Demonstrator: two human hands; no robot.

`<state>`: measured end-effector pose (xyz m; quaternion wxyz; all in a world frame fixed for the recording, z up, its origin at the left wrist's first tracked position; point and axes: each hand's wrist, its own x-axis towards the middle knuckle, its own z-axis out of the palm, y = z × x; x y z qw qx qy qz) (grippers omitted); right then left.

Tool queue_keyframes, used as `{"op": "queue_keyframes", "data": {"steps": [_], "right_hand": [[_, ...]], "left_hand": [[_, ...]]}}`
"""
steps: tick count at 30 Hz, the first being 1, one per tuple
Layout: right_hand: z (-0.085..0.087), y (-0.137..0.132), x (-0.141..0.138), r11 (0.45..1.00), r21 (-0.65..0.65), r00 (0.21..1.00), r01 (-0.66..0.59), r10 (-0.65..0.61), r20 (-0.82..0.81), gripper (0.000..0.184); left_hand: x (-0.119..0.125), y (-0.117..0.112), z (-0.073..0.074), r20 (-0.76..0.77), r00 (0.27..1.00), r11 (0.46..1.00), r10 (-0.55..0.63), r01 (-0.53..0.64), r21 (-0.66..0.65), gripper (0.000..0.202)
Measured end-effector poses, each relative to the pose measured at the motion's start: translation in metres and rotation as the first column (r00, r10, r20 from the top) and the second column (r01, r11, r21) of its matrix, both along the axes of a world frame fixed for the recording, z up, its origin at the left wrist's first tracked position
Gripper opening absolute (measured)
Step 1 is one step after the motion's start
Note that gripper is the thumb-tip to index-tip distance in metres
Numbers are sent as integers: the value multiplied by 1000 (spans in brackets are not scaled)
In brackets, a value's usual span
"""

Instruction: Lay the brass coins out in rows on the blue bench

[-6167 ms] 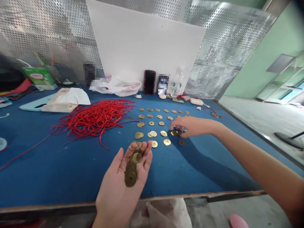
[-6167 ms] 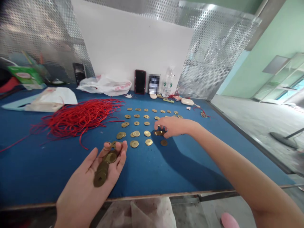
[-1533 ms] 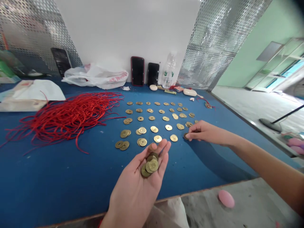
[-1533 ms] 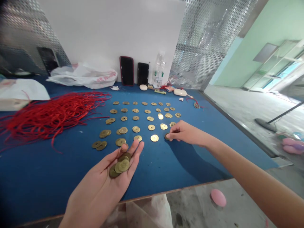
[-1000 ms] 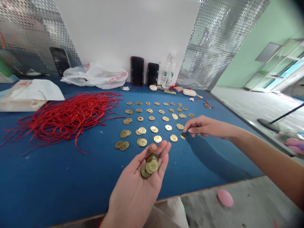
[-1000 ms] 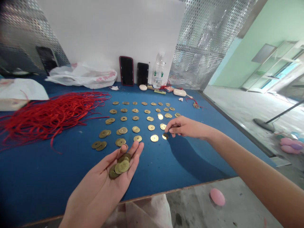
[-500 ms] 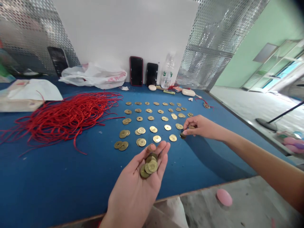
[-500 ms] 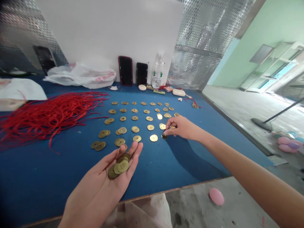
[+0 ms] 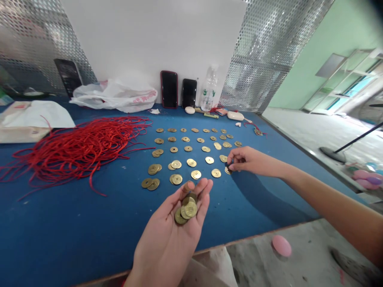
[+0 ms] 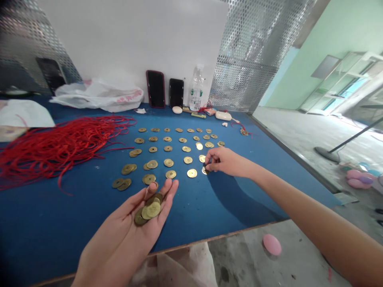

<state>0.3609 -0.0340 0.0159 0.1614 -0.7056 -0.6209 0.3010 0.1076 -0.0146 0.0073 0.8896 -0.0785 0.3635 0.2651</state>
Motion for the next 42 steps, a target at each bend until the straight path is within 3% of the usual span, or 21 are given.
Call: {"op": "queue_keyframes", "data": {"steps": [6,14,19,26,30,35,39,42], "right_hand": [[1,-2,2,998,47,995,43,-47,86,28],[20,-9,7,989,-137,978,-56,27,-206,19],[20,-7,6,985,-169,954,30,-78,-291,25],[18,-4,11,985,-145,961,97,-130,-243,36],[20,-1,10,984,-143,976,106,-131,-177,36],[13,3,7,986,-144,985,82,-103,-142,30],[4,4,6,991,-124,989,60,-76,-126,29],[-1,5,6,993,-102,992,64,-75,-103,30]], "left_hand": [[2,0,9,-33,999,999,29,-29,-15,45],[-5,3,-11,100,993,998,-60,61,-10,49],[-14,0,-17,209,976,998,-56,48,44,63],[-17,1,-26,226,974,998,-36,24,53,65],[-14,1,-23,217,976,999,-25,13,53,63],[-14,1,-27,215,976,997,-22,6,78,55],[-10,2,-30,188,982,997,-13,-3,82,37],[-9,1,-23,129,992,997,-11,1,81,56]]}}
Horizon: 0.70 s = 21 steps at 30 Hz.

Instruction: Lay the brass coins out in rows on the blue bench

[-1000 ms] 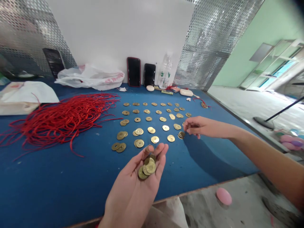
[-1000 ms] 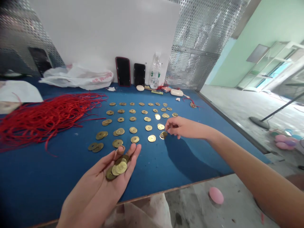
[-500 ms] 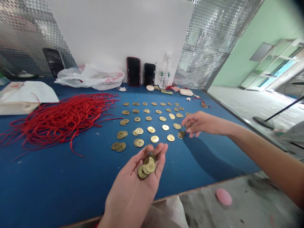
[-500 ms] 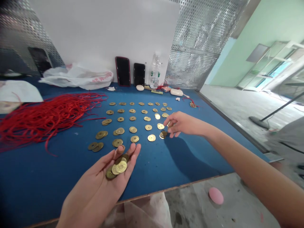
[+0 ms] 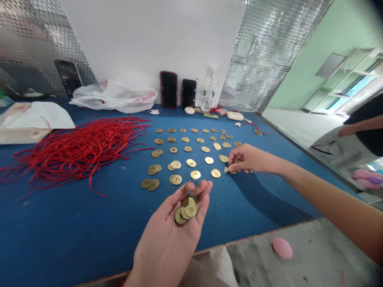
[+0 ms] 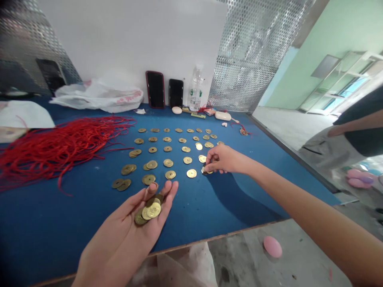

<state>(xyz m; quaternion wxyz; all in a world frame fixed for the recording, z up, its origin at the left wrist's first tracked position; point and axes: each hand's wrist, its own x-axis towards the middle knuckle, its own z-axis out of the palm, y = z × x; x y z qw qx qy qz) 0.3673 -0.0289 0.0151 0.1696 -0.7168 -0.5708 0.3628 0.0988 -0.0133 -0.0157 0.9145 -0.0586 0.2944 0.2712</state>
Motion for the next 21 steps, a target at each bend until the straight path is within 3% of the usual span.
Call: {"op": "queue_keyframes", "data": {"steps": [2,5,9,12,14,16,19,21], "right_hand": [[-1,1,1,1000,15,1000,3,-3,23,31],[-2,1,3,999,49,998,6,-8,57,35],[1,1,3,998,58,998,-1,-3,64,35],[6,1,0,999,42,1000,7,-7,1,30],[9,0,-2,1000,24,998,10,-8,-63,28],[11,0,-2,1000,4,993,7,-7,-115,26],[13,0,-2,1000,-22,990,-14,11,-139,25],[12,-1,-1,999,-33,991,-34,30,-127,27]], "left_hand": [[0,0,7,-86,996,999,-1,5,44,63],[-1,-1,13,-234,971,970,-39,93,225,67],[-2,-3,10,-326,943,830,-72,238,505,69],[-3,-3,7,-345,936,762,-76,278,585,70],[-3,-3,7,-327,941,796,-91,266,543,72],[-3,-2,8,-270,958,875,-94,209,437,73],[-3,-2,10,-141,988,978,-64,90,189,68],[-3,-2,10,-55,998,999,-22,23,22,64]]}}
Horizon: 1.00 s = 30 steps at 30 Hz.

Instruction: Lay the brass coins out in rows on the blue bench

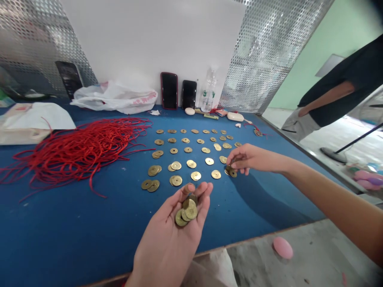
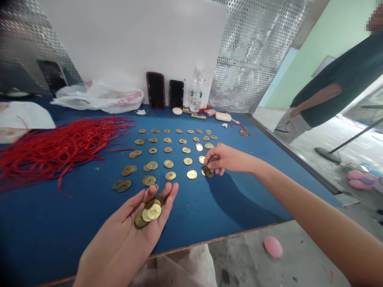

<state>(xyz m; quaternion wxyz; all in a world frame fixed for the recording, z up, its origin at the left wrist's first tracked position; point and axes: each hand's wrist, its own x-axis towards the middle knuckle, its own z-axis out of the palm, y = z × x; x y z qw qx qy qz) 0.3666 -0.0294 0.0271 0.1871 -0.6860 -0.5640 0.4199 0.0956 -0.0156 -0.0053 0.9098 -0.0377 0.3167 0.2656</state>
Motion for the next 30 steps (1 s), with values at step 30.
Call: {"op": "queue_keyframes", "data": {"steps": [30], "right_hand": [[-14,-6,13,990,132,967,-44,9,253,25]], "left_hand": [[-2,-4,-3,20,999,998,38,-39,48,64]]}}
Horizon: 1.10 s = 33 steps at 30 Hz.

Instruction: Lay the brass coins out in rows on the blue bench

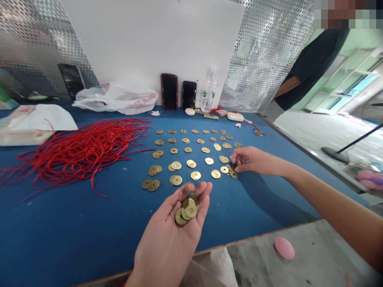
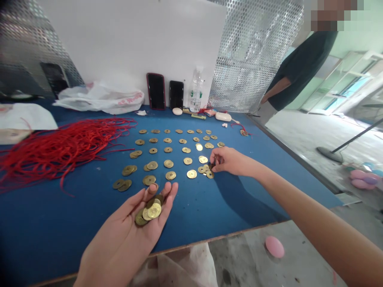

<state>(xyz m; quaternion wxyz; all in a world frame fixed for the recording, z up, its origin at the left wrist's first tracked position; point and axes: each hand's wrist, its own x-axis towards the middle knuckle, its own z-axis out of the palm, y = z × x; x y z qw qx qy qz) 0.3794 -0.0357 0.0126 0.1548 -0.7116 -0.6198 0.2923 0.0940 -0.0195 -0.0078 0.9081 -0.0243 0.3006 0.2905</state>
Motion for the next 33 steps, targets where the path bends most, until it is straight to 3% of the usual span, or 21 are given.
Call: {"op": "queue_keyframes", "data": {"steps": [5,9,11,15,20,23,27,30,33], "right_hand": [[4,-5,4,998,53,1000,16,-15,-27,27],[5,-14,16,997,-23,993,77,-79,-93,32],[4,-18,23,994,-58,990,97,-102,-93,35],[4,-28,34,983,-46,979,179,-182,-87,40],[23,-40,10,952,203,972,231,-216,-94,36],[39,-50,-30,944,284,984,171,-147,-102,30],[46,-67,-78,979,185,994,-84,94,-50,24],[40,-76,-86,956,200,976,-215,205,70,16],[35,-80,-74,953,225,975,-203,176,134,6]], "left_hand": [[-3,2,-13,249,968,974,36,22,-226,70],[-8,6,-22,565,825,912,13,222,-345,70],[-10,7,-22,628,778,896,7,274,-350,70],[-7,6,-15,372,928,973,3,84,-217,59],[13,-1,-4,129,991,999,30,-27,-26,50],[31,-10,3,114,993,999,-13,7,49,46],[57,-24,11,102,986,988,-136,127,84,39],[76,-31,13,82,983,982,-163,154,114,33],[90,-36,14,99,982,981,-159,145,129,33]]}}
